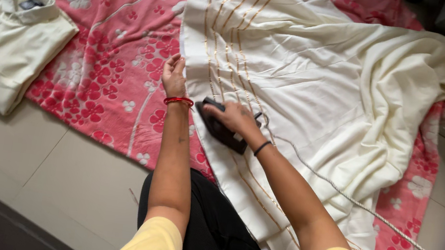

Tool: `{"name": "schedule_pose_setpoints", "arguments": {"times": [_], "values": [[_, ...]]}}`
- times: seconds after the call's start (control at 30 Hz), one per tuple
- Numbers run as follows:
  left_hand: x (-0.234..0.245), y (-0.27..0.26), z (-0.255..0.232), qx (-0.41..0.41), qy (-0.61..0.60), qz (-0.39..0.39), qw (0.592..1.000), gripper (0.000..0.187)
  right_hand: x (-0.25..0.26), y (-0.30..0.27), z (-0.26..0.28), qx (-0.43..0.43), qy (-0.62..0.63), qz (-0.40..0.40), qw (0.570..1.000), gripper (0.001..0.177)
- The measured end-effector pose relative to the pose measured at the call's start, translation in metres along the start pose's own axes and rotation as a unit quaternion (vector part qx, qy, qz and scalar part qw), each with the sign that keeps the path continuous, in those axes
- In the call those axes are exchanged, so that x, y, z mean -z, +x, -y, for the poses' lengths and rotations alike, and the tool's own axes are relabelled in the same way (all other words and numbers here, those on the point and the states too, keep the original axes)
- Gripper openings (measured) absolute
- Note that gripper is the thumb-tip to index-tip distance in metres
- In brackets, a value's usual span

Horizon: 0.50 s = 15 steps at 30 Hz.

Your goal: The person irons a white cloth with gold stripes laid out on a pink floral blanket on the floor. They use a black electric iron to smooth the fabric, periodically lifting and repositioning the cloth to access different sections.

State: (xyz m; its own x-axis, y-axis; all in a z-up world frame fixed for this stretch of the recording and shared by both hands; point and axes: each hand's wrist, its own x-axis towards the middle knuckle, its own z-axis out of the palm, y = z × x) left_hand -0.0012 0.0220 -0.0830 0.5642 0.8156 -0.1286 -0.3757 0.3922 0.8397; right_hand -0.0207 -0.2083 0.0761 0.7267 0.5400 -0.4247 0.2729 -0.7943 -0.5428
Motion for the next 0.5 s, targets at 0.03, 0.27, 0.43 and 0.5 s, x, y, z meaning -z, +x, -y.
{"name": "schedule_pose_setpoints", "arguments": {"times": [0.03, 0.27, 0.43, 0.5], "values": [[0.004, 0.005, 0.007, -0.006, 0.007, 0.009, 1.000, 0.025, 0.000, -0.015, -0.007, 0.006, 0.002, -0.004, 1.000, 0.087], [0.019, 0.024, 0.039, -0.039, -0.030, 0.084, 0.995, 0.023, 0.033, -0.100, -0.098, -0.124, 0.019, 0.016, 0.992, 0.081], [0.017, -0.011, 0.028, 0.010, 0.224, -0.006, 0.974, 0.028, 0.096, -0.187, -0.223, -0.206, 0.235, -0.135, 0.940, 0.055], [0.007, -0.031, 0.028, 0.009, 0.352, -0.032, 0.935, 0.031, 0.123, -0.221, -0.276, -0.189, 0.315, -0.223, 0.903, 0.039]]}}
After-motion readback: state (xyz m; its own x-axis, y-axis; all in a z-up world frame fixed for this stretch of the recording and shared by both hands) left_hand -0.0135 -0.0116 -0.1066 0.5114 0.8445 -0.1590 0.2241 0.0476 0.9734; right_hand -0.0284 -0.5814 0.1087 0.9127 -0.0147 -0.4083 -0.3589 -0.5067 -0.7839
